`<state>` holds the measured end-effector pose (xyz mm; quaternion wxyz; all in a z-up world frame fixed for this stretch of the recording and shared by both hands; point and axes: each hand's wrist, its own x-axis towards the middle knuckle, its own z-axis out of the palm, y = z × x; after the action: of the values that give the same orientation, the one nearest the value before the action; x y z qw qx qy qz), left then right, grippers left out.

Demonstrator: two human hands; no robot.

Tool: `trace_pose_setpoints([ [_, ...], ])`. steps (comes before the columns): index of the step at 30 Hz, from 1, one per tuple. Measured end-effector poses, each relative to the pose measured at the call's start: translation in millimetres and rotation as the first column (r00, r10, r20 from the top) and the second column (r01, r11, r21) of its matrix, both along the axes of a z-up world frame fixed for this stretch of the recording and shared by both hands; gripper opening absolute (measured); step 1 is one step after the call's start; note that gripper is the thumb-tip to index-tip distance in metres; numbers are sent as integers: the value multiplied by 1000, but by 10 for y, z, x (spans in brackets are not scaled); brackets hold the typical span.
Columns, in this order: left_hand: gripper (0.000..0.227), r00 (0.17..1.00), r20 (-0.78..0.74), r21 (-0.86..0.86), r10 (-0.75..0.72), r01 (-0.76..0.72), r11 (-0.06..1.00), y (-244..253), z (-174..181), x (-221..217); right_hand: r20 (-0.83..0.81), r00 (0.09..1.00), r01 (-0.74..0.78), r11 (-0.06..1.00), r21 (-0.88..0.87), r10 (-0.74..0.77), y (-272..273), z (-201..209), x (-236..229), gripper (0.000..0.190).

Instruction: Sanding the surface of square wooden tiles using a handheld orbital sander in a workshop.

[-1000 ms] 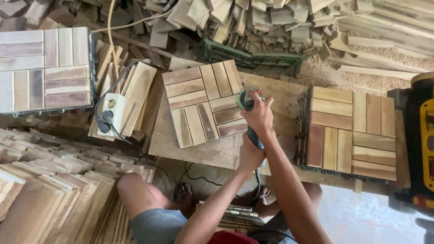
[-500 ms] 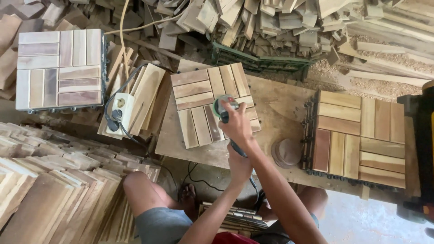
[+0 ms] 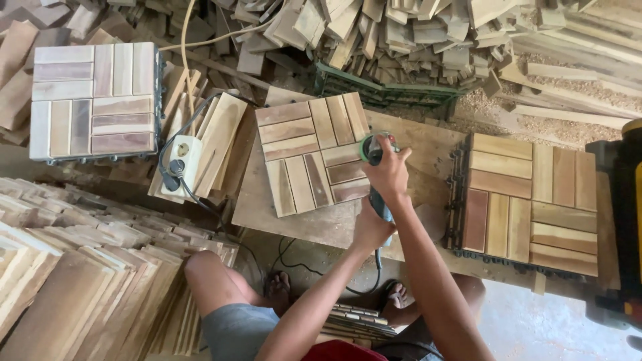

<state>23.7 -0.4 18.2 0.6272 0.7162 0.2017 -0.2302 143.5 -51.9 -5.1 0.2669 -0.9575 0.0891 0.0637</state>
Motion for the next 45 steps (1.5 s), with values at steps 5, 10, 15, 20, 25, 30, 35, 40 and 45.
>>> trace_pose_setpoints([
  [5, 89, 993, -22, 16, 114, -114, 993, 150, -102, -150, 4, 999, -42, 999, 20, 42, 346, 23, -173, 71],
  [10, 87, 978, -31, -6, 206, -206, 979, 100, -145, -259, 39, 976, -213, 976, -46, 215, 600, -219, -231, 75],
  [15, 84, 944, -36, 17, 328, -328, 945, 44, -253, -191, -2, 966, -255, 956, -147, 257, 516, -231, -175, 79],
  [20, 82, 991, -36, 26, 131, -130, 991, -43, -175, -60, -19, 994, -107, 993, -54, 106, 120, -44, -55, 76],
  [25, 80, 999, -14, -25, 42, -43, 999, -34, -63, 103, 2, 1000, 1, 1000, -28, -1, -25, 43, 59, 76],
  [30, 93, 999, -36, -4, 15, -15, 1000, 121, -142, -7, -8, 1000, 15, 1000, -17, -15, 204, 151, -98, 76],
  [35, 85, 951, -27, 0, 307, -307, 952, 174, -68, -214, 36, 981, -189, 982, -21, 190, 573, -269, -156, 78],
  [40, 82, 909, 61, 15, 412, -414, 910, 83, -418, -249, 17, 934, -354, 930, -101, 357, 674, -90, -218, 78],
  [45, 89, 975, -17, 57, 222, -221, 974, -90, -539, -118, -45, 983, -184, 975, -124, 180, 351, 38, -113, 75],
])
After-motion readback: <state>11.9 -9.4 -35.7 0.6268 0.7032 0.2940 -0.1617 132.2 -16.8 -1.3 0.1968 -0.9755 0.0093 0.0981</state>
